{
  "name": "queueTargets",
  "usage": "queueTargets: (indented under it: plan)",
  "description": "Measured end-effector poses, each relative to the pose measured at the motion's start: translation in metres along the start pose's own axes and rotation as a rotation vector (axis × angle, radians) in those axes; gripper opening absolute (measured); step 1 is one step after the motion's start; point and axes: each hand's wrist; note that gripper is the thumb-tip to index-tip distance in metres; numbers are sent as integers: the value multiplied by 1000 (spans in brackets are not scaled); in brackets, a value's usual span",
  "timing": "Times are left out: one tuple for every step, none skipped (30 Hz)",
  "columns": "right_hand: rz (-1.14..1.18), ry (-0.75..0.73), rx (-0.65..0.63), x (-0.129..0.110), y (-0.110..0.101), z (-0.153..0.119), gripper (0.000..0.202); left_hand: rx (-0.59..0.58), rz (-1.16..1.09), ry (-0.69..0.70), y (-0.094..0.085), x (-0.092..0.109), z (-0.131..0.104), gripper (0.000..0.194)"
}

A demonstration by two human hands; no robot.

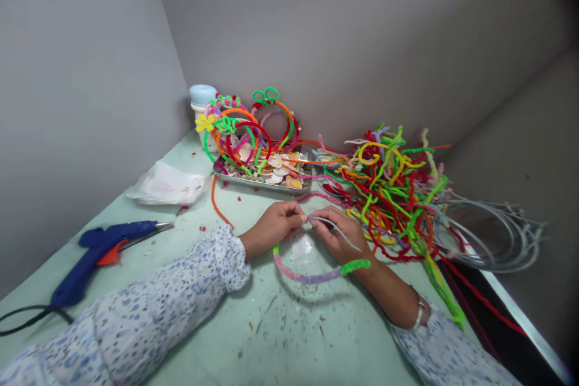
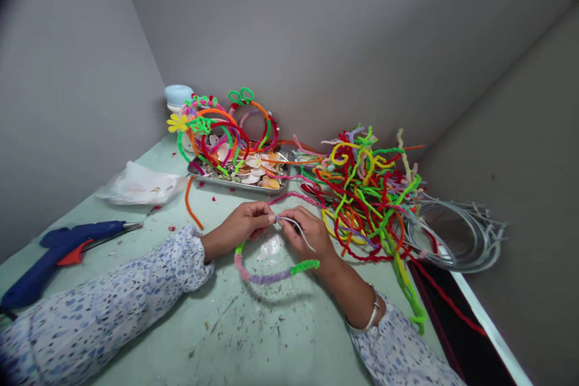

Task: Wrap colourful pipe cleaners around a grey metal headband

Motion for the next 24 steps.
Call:
queueTargets:
  plan:
    - [0,-8,4,0,0,0,12,-3,-5,0,0,0,0,20]
    - [-1,-13,6,0,0,0,12,-7,-8,0,0,0,0,20]
    - [1,-15,4,1,0,0,12,-13,-9,-3,-1,0,0,20]
    - [3,-16,1,1,0,0,12,-19,-9,-7,-1,0,0,20]
    - [5,-17,-4,1,0,-1,12,-25,-7,-10,-1,1,0,20]
    - [7,-19,-10,2,0,-1,12,-28,-4,-15,-1,1,0,20]
    - [7,-23,-15,2,0,-1,12,-30,-3,-21,-1,1,0,20]
    - [6,-30,-19,3,0,-2,12,-30,-2,-28,-2,1,0,20]
    - [3,-40,-21,3,-1,-2,13,-30,-3,-34,-2,1,0,21]
    - [-2,-51,-24,4,-1,-2,13,-30,-5,-40,-2,1,1,20]
    - [-9,-65,-29,5,-1,-2,14,-31,-10,-46,-2,0,1,20]
    - [-16,-79,-33,6,0,-2,14,-33,-16,-48,-2,0,1,20]
    - [-21,-91,-35,7,0,-2,14,-35,-24,-48,-2,-1,1,19]
    - [-24,-104,-35,8,0,-2,14,-37,-32,-46,-2,-1,2,19]
    - [-25,-116,-31,9,0,-2,14,-37,-41,-44,-3,-2,2,20]
    - [-25,-129,-26,10,0,-2,13,-39,-49,-42,-3,-2,2,20]
    - [-25,-141,-18,10,1,-2,13,-42,-56,-42,-3,-2,2,21]
    - [-26,-152,-15,11,1,-3,14,-46,-60,-47,-4,-2,2,22]
    - [-28,-163,-12,12,1,-3,14,-52,-61,-54,-4,-3,2,22]
    - [-32,-170,-10,12,1,-3,14,-60,-60,-60,-4,-3,2,22]
    - [-36,-177,-10,13,1,-3,15,-68,-57,-64,-5,-3,2,22]
    - [-41,-184,-9,13,1,-4,15,-76,-52,-65,-5,-3,2,21]
    - [-46,-191,-10,13,1,-4,16,-82,-49,-63,-5,-3,2,21]
    - [-52,-198,-10,13,0,-4,16,-87,-46,-60,-6,-3,2,20]
Point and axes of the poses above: each hand's wrist, its own z-axis towards the middle knuckle, its own y-axis out of the palm, x = y × z, and after that the axes turned 13 degrees about -x, right-handed
